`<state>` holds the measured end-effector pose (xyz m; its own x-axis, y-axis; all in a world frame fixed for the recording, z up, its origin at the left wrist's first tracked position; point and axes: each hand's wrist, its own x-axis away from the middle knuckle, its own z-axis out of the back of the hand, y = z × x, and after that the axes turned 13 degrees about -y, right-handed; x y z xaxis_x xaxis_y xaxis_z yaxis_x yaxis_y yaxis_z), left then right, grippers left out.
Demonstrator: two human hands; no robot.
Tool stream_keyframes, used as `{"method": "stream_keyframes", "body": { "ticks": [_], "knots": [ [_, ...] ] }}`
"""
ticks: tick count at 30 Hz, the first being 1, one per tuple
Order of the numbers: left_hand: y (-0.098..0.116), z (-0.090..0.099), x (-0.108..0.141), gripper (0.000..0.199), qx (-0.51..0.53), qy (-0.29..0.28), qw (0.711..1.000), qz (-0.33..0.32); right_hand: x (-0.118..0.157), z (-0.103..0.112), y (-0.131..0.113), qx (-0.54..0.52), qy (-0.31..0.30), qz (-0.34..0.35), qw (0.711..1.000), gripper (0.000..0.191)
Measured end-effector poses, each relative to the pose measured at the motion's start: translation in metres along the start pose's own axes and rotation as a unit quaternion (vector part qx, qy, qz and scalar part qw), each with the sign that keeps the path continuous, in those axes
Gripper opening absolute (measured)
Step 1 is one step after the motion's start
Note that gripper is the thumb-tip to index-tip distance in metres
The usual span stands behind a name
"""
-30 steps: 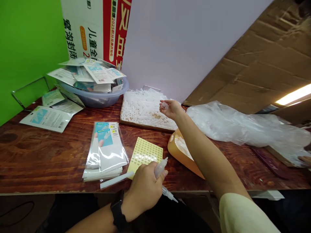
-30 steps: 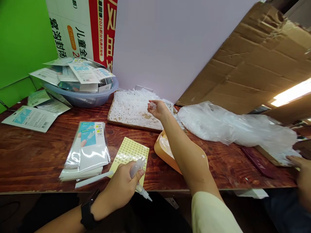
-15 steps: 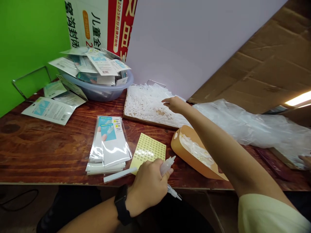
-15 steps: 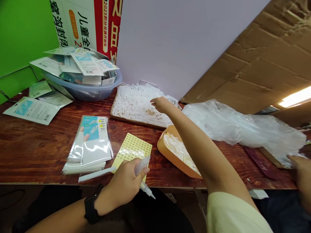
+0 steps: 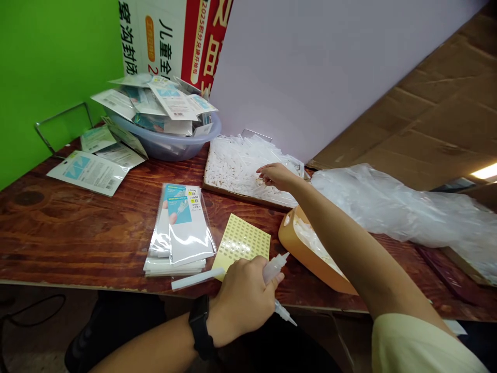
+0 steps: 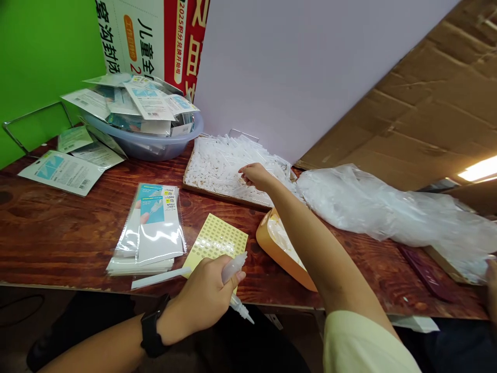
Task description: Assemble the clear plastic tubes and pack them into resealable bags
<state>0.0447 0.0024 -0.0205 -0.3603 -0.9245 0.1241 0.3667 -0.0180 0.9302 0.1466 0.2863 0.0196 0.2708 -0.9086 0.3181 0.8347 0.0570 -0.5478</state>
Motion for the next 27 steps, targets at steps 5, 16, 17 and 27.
{"method": "stream_keyframes", "body": {
  "ticks": [5, 16, 17, 27],
  "knots": [
    [-0.002, 0.002, -0.002, 0.027, 0.021, 0.020, 1.000, -0.010, -0.007, -0.009, -0.007, 0.076, 0.023, -0.031, 0.996, 0.033],
    [0.008, 0.023, 0.004, 0.043, 0.333, -0.060, 0.940, -0.037, 0.025, -0.008, -0.014, -0.046, 0.049, 0.001, 0.998, 0.009],
    [0.009, 0.025, 0.006, 0.045, 0.337, -0.057, 0.939, -0.039, 0.036, -0.009, -0.017, -0.075, 0.049, 0.015, 0.996, 0.005],
    [0.006, 0.054, 0.043, 0.047, 0.369, 0.065, 0.922, -0.102, 0.163, -0.081, -0.041, -0.514, -0.064, 0.109, 0.848, 0.013]
  ]
}}
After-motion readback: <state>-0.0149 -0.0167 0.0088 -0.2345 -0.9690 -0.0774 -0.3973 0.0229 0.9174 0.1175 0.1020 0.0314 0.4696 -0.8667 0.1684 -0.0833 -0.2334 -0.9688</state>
